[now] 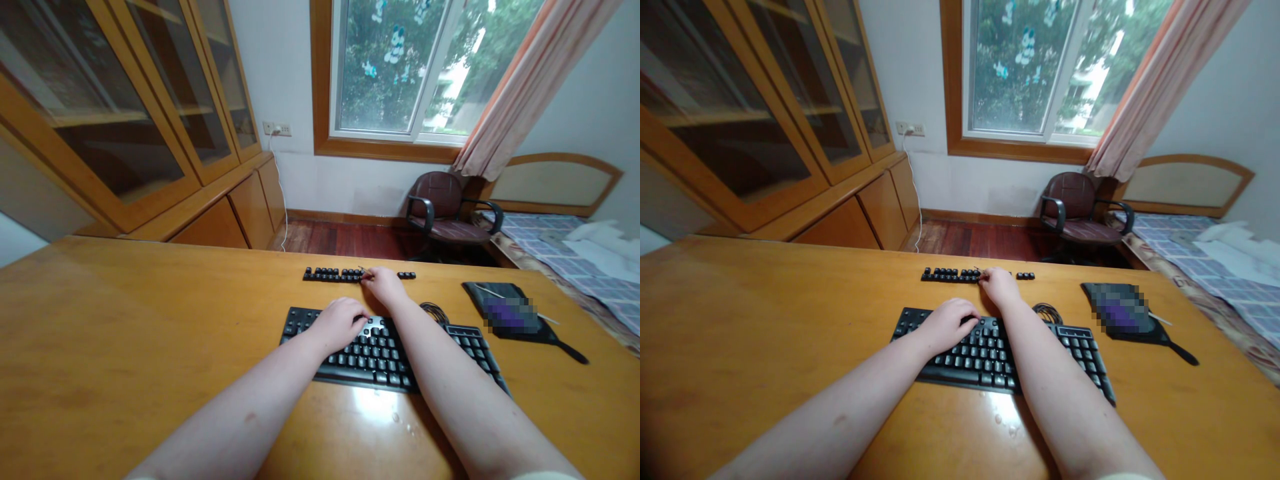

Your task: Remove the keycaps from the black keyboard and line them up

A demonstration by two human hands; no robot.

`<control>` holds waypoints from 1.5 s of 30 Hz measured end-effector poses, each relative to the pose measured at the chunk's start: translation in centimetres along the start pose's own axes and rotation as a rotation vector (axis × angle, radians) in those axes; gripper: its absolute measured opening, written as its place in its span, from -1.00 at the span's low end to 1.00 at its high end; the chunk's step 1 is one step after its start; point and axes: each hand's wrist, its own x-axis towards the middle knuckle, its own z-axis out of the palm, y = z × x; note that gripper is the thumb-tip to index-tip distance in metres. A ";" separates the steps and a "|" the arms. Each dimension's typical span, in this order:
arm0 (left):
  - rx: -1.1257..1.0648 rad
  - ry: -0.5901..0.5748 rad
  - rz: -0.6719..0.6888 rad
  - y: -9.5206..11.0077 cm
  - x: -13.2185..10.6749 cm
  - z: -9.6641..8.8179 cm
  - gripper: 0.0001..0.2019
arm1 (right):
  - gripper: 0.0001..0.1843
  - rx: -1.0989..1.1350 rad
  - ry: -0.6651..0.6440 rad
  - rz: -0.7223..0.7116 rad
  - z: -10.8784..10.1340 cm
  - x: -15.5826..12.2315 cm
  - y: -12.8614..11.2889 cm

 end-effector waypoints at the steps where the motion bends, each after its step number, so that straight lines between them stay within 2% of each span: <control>1: -0.001 -0.002 -0.001 0.0 0.0 0.0 -0.85 | -0.80 0.022 0.016 0.004 -0.1 0.0 0.1; 3: -0.002 -0.006 -0.005 -0.1 0.0 0.0 -0.85 | -0.77 0.096 0.100 0.011 -0.5 0.0 0.2; 5: 0.003 -0.008 -0.006 -0.1 0.1 0.0 -0.85 | -0.73 0.206 0.240 -0.025 -1.6 -0.3 0.4; 8: 0.027 -0.019 0.016 0.2 0.0 -0.3 -0.84 | -0.64 0.383 0.423 -0.159 -4.2 -1.8 0.4; 10: 0.067 -0.027 0.024 0.8 -0.1 -0.5 -0.84 | -0.59 0.438 0.447 -0.228 -5.9 -3.6 0.1; 13: 0.129 -0.034 0.010 2.2 -0.5 -0.4 -0.78 | -0.61 0.438 0.329 -0.258 -7.0 -6.9 -0.1; 15: 0.119 -0.045 -0.009 3.0 -0.8 0.0 -0.68 | -0.67 0.426 0.225 -0.261 -6.5 -8.9 0.1; 17: 0.093 -0.058 -0.020 3.5 -0.9 0.7 -0.61 | -0.69 0.447 0.182 -0.231 -5.4 -10.1 0.4; 21: 0.091 -0.042 -0.046 3.1 -1.0 1.7 -0.60 | -0.72 0.433 0.112 -0.240 -3.5 -10.1 0.6; 25: 0.067 -0.045 -0.054 2.4 -0.8 1.7 -0.69 | -0.71 0.335 0.028 -0.289 -3.5 -9.5 0.2; 27: 0.041 -0.048 -0.054 2.3 -0.7 1.5 -0.73 | -0.71 0.303 -0.001 -0.384 -3.9 -9.6 0.1; 31: -0.014 -0.056 -0.045 2.0 -0.5 1.4 -0.84 | -0.78 0.133 -0.077 -0.696 -3.9 -10.7 0.4; 33: -0.029 -0.053 -0.033 1.9 -0.5 1.5 -0.85 | -0.77 0.044 -0.070 -0.762 -3.3 -11.1 0.7; 35: -0.028 -0.039 -0.033 1.8 -0.5 1.6 -0.84 | -0.75 0.031 -0.018 -0.731 -2.6 -11.2 1.1; 38: -0.009 -0.009 -0.050 1.9 -0.4 1.8 -0.81 | -0.73 0.115 0.078 -0.575 -1.9 -11.0 1.4; 42: -0.025 0.013 -0.083 2.1 -0.4 1.8 -0.82 | -0.71 0.341 0.142 -0.347 -2.1 -10.7 1.4; 45: -0.084 0.030 -0.119 2.1 -0.5 1.7 -0.83 | -0.72 0.494 0.152 -0.253 -2.2 -10.6 1.3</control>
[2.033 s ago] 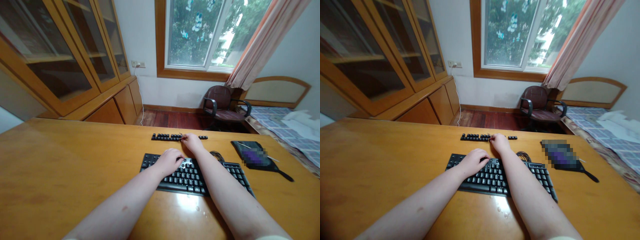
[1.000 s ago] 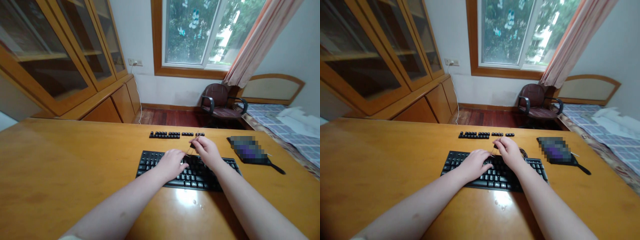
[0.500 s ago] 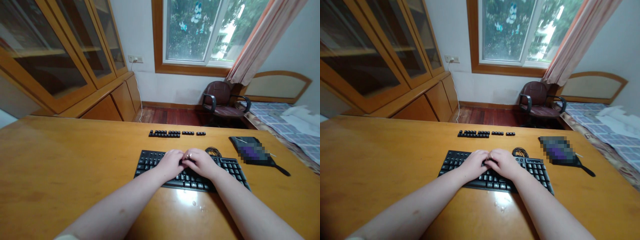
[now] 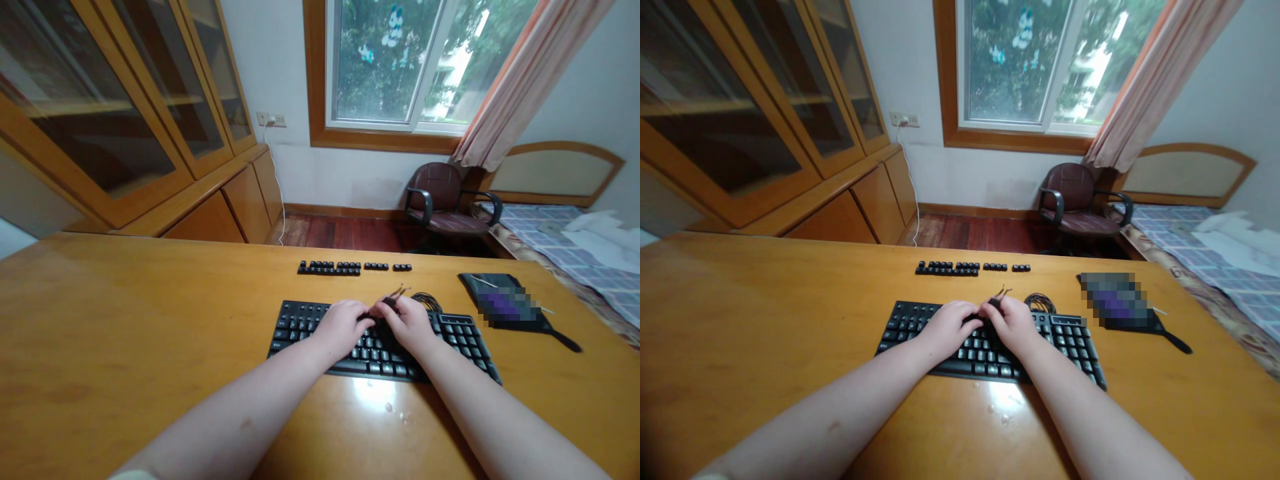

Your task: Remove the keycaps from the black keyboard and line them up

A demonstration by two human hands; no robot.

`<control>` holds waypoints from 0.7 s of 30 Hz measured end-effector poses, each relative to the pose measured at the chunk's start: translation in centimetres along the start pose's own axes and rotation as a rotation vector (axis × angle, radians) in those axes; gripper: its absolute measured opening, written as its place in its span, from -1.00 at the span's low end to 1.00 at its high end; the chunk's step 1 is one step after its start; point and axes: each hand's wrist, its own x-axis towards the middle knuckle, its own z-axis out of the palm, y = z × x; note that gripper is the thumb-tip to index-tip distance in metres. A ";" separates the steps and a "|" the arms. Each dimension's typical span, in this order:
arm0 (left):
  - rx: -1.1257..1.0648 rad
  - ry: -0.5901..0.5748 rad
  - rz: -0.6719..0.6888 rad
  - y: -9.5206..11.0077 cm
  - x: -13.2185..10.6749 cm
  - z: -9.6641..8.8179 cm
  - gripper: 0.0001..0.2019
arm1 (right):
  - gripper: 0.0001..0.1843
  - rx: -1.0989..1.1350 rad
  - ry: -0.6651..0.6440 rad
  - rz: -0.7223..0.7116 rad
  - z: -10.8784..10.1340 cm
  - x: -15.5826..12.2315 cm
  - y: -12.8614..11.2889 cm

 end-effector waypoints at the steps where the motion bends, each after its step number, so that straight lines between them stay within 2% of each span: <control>1: -0.020 0.016 -0.014 0.0 0.0 0.0 -0.83 | -0.72 0.054 0.016 0.022 0.1 0.0 0.1; 5: -0.101 0.075 -0.064 0.0 -0.1 0.0 -0.76 | -0.72 0.285 0.126 0.094 0.7 0.0 0.8; 9: -0.126 0.113 -0.088 0.1 -0.1 0.0 -0.77 | -0.73 0.299 0.147 0.099 0.7 0.1 1.0; 16: -0.179 0.212 -0.108 -0.3 -0.1 0.2 -0.81 | -0.85 0.346 -0.011 -0.119 0.3 0.3 0.7; 21: -0.265 0.238 -0.112 -0.4 -0.1 0.0 -0.80 | -0.89 0.331 0.044 -0.180 0.4 0.3 0.9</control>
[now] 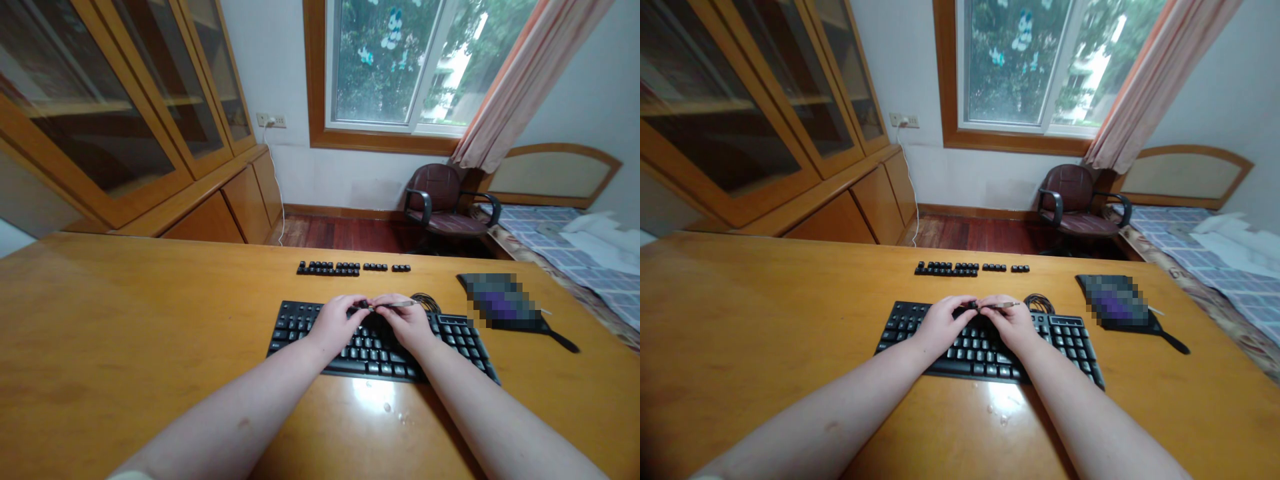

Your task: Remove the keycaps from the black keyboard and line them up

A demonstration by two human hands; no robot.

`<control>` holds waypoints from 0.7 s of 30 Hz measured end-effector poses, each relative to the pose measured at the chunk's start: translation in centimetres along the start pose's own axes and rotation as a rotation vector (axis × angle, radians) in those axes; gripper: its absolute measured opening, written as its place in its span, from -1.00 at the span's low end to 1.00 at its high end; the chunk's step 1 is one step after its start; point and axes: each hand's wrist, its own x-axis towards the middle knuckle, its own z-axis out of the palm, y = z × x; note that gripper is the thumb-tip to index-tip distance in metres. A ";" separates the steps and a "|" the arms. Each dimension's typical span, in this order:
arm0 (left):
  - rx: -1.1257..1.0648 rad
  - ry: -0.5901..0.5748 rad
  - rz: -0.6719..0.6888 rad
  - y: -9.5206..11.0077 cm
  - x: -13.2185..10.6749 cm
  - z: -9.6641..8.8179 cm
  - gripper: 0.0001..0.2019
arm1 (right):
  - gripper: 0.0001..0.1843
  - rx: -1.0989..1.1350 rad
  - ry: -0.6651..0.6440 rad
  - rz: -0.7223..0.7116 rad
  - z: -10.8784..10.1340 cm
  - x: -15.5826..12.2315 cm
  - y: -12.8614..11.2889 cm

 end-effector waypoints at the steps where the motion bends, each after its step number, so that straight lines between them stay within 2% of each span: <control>1: -0.037 0.000 -0.009 0.0 0.1 0.0 -0.81 | -0.90 -0.012 0.004 -0.024 0.0 0.0 0.0; 8: -0.330 0.073 -0.177 -0.2 0.7 0.1 -0.87 | -0.83 -0.117 -0.108 -0.182 -0.3 0.0 -1.0; 14: -0.320 0.146 -0.174 -0.6 0.7 0.2 -0.85 | -0.88 -0.263 -0.128 -0.276 -0.3 -0.2 -1.6; 18: -0.329 0.077 -0.136 -0.6 0.5 0.3 -0.83 | -0.73 -0.372 -0.075 -0.224 -0.1 -0.3 -1.4; 21: -0.316 0.005 -0.098 -0.4 0.2 0.4 -0.78 | -0.72 -0.417 -0.098 -0.207 -0.2 -0.1 -1.1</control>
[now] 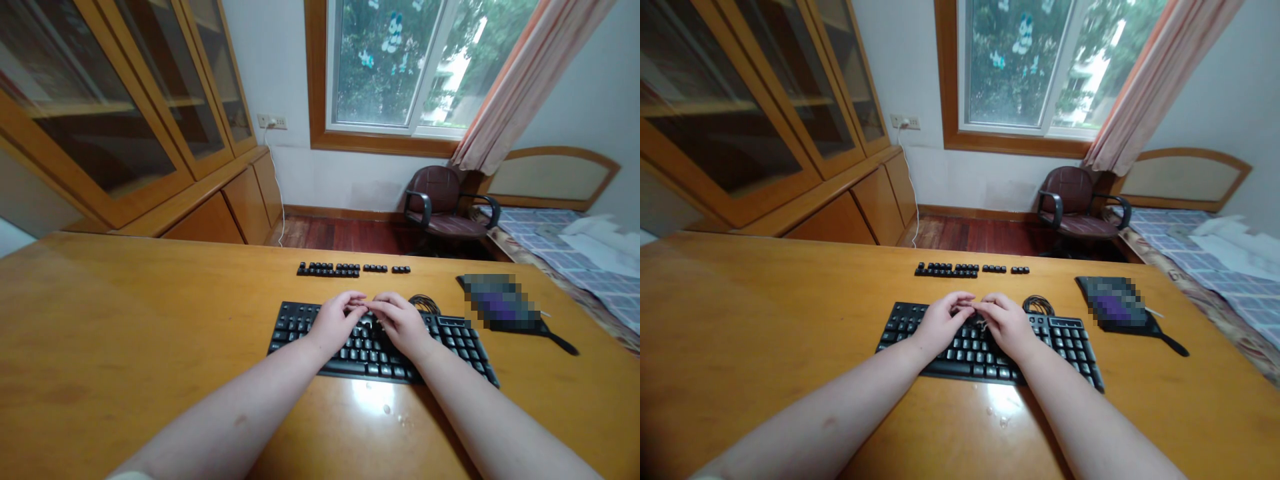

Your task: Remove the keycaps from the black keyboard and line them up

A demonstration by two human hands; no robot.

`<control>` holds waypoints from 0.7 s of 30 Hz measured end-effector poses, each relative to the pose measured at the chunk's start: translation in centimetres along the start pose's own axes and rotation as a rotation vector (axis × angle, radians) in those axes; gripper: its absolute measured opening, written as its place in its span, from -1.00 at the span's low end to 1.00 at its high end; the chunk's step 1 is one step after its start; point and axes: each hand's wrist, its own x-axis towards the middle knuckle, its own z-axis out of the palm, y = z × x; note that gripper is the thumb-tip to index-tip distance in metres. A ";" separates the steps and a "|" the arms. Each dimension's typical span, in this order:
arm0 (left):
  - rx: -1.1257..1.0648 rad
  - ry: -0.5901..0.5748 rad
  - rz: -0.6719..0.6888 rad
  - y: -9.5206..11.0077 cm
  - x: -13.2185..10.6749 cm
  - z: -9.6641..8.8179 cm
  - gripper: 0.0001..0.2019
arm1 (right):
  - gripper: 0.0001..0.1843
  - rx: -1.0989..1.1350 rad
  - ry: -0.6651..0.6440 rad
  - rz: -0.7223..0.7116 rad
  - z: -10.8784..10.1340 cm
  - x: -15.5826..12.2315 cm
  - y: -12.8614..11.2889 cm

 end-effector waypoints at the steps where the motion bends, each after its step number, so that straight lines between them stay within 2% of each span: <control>1: 0.008 -0.016 0.007 0.0 -0.1 0.0 -0.77 | -0.75 0.005 -0.021 -0.004 0.0 0.0 0.1; 8: -0.036 -0.055 -0.004 -0.2 0.0 0.1 -0.77 | -0.76 0.023 -0.052 -0.009 0.4 -0.1 0.8; 12: 0.069 -0.035 0.036 0.0 -0.1 0.0 -0.69 | -0.76 -0.007 -0.016 0.040 -0.2 -0.1 0.3; 14: 0.204 -0.026 0.075 0.2 -0.3 0.0 -0.70 | -0.77 -0.063 0.056 0.113 -1.1 0.4 0.2; 17: 0.430 -0.076 0.145 0.4 -0.5 0.0 -0.73 | -0.79 -0.177 0.131 0.271 -2.6 2.2 0.7; 19: 0.547 -0.126 0.185 0.5 -0.6 0.1 -0.71 | -0.81 -0.251 0.096 0.366 -3.1 4.2 1.6; 21: 0.619 -0.165 0.206 0.5 -0.7 0.2 -0.69 | -0.83 -0.326 0.001 0.478 -2.7 6.2 2.8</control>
